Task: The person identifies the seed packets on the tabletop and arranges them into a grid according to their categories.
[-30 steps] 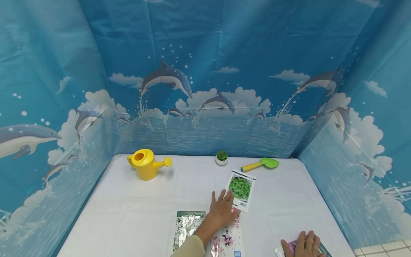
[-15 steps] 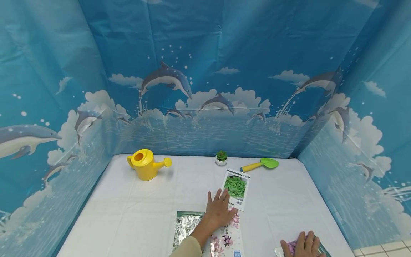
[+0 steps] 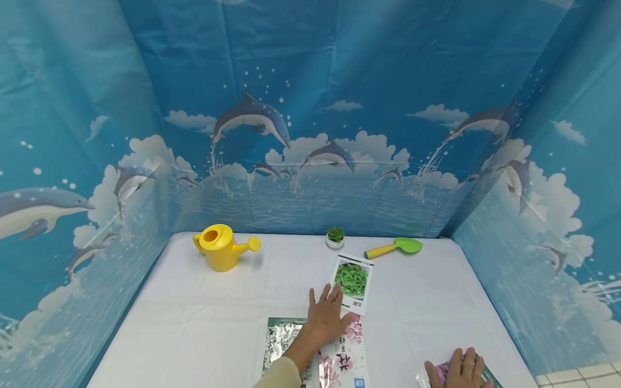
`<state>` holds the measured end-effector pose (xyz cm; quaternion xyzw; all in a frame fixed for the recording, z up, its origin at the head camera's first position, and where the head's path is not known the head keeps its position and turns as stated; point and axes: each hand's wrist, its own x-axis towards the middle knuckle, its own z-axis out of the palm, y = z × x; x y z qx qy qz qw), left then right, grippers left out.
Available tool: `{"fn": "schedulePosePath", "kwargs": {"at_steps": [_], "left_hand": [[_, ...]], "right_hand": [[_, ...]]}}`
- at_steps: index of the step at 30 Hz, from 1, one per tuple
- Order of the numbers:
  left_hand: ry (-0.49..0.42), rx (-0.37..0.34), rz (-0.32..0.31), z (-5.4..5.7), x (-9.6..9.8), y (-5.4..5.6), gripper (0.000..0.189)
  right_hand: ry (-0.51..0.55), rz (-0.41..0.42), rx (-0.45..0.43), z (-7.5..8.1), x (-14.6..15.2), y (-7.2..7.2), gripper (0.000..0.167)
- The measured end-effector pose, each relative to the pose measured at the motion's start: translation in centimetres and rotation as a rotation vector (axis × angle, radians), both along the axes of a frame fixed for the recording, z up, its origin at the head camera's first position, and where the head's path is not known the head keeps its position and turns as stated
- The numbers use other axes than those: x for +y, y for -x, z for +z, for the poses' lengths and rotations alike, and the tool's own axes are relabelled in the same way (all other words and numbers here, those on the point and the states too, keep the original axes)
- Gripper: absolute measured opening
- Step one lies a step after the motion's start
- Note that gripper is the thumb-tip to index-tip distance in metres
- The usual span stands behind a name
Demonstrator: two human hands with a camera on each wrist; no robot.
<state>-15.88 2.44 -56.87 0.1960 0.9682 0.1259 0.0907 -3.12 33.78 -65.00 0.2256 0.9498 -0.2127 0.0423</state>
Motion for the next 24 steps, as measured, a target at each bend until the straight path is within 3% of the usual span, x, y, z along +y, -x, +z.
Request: {"fn": "schedulePosePath", "kwargs": {"at_steps": [3,7,16,19,24], "left_hand": [[0.01,0.009,0.006,0.0,-0.1,0.1,0.07],[-0.012,0.006,0.008,-0.1,-0.4,0.1,0.069],[-0.069,0.025,0.017,-0.9,-1.3,0.2,0.067],[-0.092,0.017,0.022,-1.0,-1.6,0.2,0.067],[-0.111,-0.008,0.043,-0.3,-2.0,0.1,0.069]], "right_hand": [[0.024,0.001,-0.011,0.1,0.1,0.1,0.12],[0.022,0.006,-0.014,0.0,0.2,0.2,0.118],[0.036,0.005,0.016,-0.3,0.3,0.1,0.164],[0.038,0.003,0.014,-0.3,0.3,0.1,0.159],[0.034,0.003,0.012,-0.4,0.3,0.1,0.141]]}}
